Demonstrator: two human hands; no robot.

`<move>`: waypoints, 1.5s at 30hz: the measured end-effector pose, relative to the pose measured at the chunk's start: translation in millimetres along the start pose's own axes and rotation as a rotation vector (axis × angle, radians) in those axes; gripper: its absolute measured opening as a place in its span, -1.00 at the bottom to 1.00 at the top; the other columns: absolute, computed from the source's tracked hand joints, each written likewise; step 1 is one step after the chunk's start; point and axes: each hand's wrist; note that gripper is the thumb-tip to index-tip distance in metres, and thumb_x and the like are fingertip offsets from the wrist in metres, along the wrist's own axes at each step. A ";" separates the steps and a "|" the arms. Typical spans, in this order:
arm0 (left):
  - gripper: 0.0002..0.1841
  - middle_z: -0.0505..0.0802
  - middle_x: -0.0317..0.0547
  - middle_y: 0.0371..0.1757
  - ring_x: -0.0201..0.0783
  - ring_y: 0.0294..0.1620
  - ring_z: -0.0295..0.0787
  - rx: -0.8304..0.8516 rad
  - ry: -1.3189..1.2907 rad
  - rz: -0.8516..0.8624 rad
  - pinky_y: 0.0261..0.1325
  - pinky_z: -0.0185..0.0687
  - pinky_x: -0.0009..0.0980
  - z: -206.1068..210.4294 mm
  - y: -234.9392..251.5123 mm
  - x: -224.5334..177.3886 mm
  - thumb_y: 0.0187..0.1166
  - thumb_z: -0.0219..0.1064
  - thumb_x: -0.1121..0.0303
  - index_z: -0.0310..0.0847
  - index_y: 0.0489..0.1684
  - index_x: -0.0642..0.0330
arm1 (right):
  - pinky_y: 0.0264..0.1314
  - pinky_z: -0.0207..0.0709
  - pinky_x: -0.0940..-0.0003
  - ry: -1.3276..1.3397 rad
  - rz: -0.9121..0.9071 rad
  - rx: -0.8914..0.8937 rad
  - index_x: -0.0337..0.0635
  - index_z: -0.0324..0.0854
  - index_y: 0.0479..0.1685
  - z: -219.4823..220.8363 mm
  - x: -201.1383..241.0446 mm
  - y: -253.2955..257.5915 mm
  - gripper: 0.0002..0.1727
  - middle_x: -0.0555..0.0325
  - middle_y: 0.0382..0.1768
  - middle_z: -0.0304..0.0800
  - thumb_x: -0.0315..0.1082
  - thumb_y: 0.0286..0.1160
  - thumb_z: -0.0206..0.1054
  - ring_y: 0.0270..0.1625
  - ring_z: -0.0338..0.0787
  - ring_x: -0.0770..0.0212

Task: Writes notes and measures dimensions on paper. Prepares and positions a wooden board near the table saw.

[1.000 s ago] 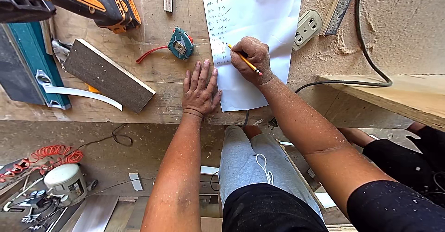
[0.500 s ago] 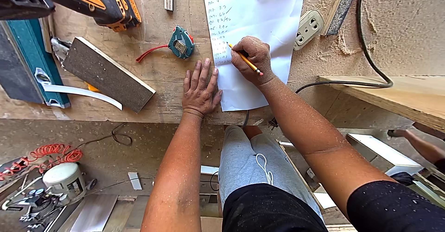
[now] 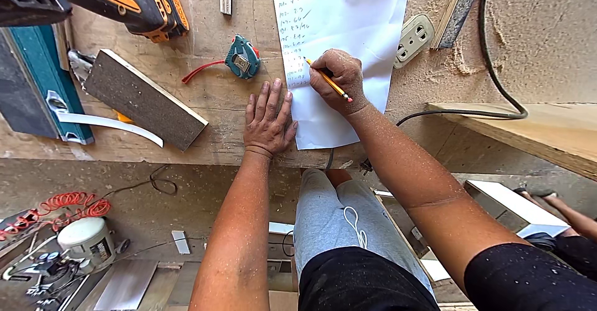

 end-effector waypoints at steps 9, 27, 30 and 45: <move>-0.25 0.18 -0.13 0.93 0.00 0.95 -0.12 -0.015 0.006 0.003 0.87 -0.32 0.11 0.4 0.2 0.2 0.68 -0.12 -0.30 0.26 0.85 -0.19 | -0.27 0.62 0.40 -0.012 -0.002 0.007 -0.31 0.79 -0.37 -0.8 0.3 0.2 -0.87 0.04 -0.43 0.79 -0.46 0.44 0.38 -0.33 0.75 0.27; -0.25 0.17 -0.14 0.93 0.00 0.95 -0.13 -0.008 0.006 0.000 0.87 -0.34 0.11 0.4 0.0 -0.2 0.68 -0.12 -0.28 0.24 0.86 -0.20 | -0.40 0.62 0.51 0.327 0.107 -0.062 -0.44 0.68 -0.23 -8.4 0.7 3.2 -0.91 0.08 -0.44 0.76 -0.56 0.47 0.31 -0.43 0.71 0.41; -0.25 0.18 -0.13 0.93 0.01 0.95 -0.12 -0.020 0.013 0.008 0.87 -0.34 0.11 0.9 0.5 0.3 0.68 -0.11 -0.29 0.25 0.85 -0.19 | -0.33 0.67 0.45 0.354 0.122 -0.069 -0.48 0.66 -0.08 -9.8 0.9 3.8 -0.84 0.04 -0.36 0.81 -0.55 0.56 0.22 -0.37 0.76 0.35; -0.24 0.18 -0.11 0.93 0.01 0.95 -0.12 -0.001 0.003 0.004 0.88 -0.34 0.13 -0.8 0.4 0.1 0.69 -0.14 -0.30 0.22 0.86 -0.18 | -0.30 0.69 0.43 0.324 0.123 -0.069 -0.50 0.70 -0.04 -6.1 -1.3 4.9 -0.81 -0.01 -0.32 0.83 -0.56 0.55 0.24 -0.35 0.76 0.33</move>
Point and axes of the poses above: each hand's wrist, its own y-axis towards the middle knuckle, its own z-axis out of the palm, x = y × z
